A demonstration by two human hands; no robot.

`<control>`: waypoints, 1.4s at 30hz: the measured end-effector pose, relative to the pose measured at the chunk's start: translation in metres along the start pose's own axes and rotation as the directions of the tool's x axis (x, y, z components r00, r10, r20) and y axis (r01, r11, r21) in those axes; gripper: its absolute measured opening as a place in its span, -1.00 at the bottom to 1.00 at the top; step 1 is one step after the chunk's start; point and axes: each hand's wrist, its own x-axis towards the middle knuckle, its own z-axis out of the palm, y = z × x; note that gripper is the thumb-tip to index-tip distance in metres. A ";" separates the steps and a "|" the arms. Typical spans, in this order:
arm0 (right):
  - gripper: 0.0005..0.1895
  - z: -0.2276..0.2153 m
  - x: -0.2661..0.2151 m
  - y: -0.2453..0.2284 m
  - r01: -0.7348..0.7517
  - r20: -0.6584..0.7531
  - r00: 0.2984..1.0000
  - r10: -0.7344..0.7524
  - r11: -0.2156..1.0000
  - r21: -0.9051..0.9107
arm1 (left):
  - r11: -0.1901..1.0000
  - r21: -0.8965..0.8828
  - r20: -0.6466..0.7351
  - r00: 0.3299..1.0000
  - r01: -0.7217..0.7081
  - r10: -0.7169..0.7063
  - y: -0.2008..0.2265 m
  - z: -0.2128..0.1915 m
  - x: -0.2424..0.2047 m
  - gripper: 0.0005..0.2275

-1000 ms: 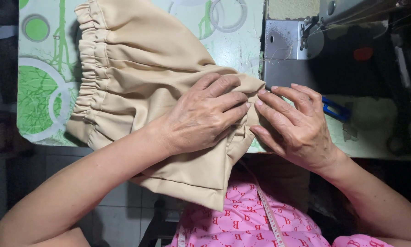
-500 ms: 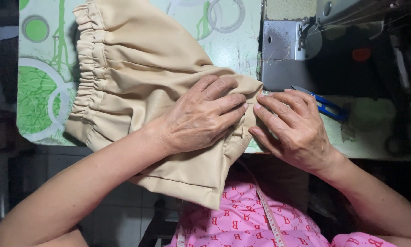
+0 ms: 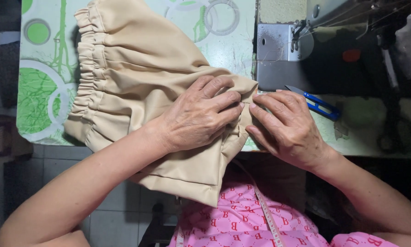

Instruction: Pinning the hem of a beige fabric garment at a sewing workstation.

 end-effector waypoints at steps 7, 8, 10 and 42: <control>-0.79 -0.013 0.019 0.011 -0.015 0.136 0.991 0.003 0.996 0.089 | 0.998 0.055 -0.033 0.999 0.004 -0.003 -0.001 0.001 -0.003 -0.89; -0.79 -0.012 0.022 0.015 -0.011 0.138 0.990 -0.001 0.996 0.089 | 0.998 0.057 -0.036 0.999 0.007 -0.005 0.000 0.001 -0.003 -0.89; -0.79 -0.008 0.029 0.024 0.033 0.179 0.983 -0.040 0.999 0.042 | 0.997 0.062 -0.037 0.999 0.035 -0.033 0.001 0.001 -0.004 -0.92; -0.78 -0.012 0.039 0.047 0.075 0.234 0.964 -0.127 0.973 0.218 | 0.957 0.207 -0.073 0.979 0.202 -0.190 0.033 0.024 0.001 -0.93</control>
